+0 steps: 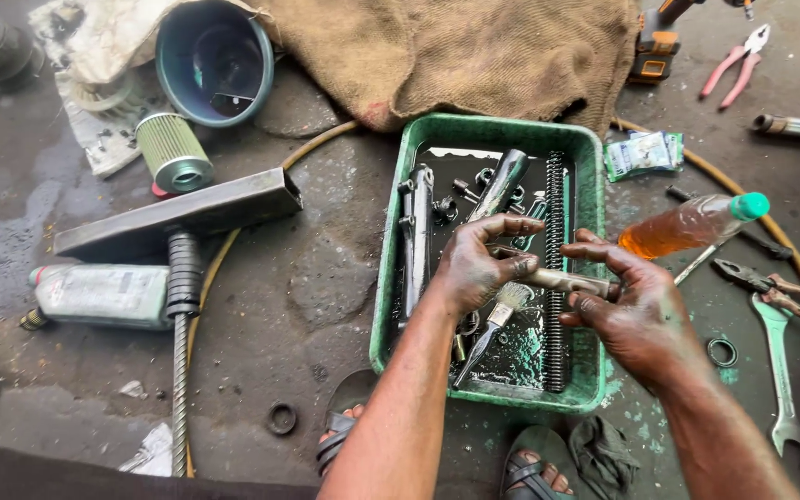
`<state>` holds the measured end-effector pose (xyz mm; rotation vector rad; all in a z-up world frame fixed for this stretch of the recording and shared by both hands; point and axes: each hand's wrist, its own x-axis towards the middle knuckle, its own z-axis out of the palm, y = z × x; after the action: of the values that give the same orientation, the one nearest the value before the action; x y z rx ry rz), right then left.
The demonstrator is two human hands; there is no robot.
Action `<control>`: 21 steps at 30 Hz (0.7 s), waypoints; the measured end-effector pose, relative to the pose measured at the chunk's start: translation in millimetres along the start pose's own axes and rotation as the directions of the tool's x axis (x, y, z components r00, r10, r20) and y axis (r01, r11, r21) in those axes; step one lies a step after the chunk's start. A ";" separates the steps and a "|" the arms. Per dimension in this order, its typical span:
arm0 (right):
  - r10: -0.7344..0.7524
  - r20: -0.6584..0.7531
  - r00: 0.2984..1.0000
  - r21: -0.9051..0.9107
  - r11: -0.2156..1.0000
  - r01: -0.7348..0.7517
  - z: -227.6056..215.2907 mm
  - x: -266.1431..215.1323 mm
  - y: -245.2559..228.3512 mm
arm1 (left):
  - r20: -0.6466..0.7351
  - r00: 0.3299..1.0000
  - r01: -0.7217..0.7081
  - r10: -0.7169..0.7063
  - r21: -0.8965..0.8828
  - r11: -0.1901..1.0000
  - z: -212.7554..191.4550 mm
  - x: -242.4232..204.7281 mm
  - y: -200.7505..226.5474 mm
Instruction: Cleaning and repairing internal components of a motorcycle front fork assembly using brushes and tools.
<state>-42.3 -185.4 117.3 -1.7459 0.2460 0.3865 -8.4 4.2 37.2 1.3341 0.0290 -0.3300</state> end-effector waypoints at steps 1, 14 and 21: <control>0.012 0.029 0.999 -0.012 1.000 -0.012 -1.9 0.1 1.0 | 0.023 1.000 -0.015 0.015 -0.013 1.000 -0.5 1.3 -3.3; 0.001 0.021 1.000 -0.285 0.959 0.005 -9.1 -19.0 -15.1 | 0.207 0.974 -0.066 0.089 -0.113 0.991 3.1 9.4 -16.7; -0.087 0.094 0.992 -0.095 0.991 0.096 -18.1 -16.4 -7.2 | 0.206 0.973 -0.085 0.108 -0.115 0.990 9.8 4.4 -2.6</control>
<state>-52.5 -202.3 133.3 -1.8248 0.0825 0.4153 -6.5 -6.6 36.2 1.1853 -0.1944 -0.3816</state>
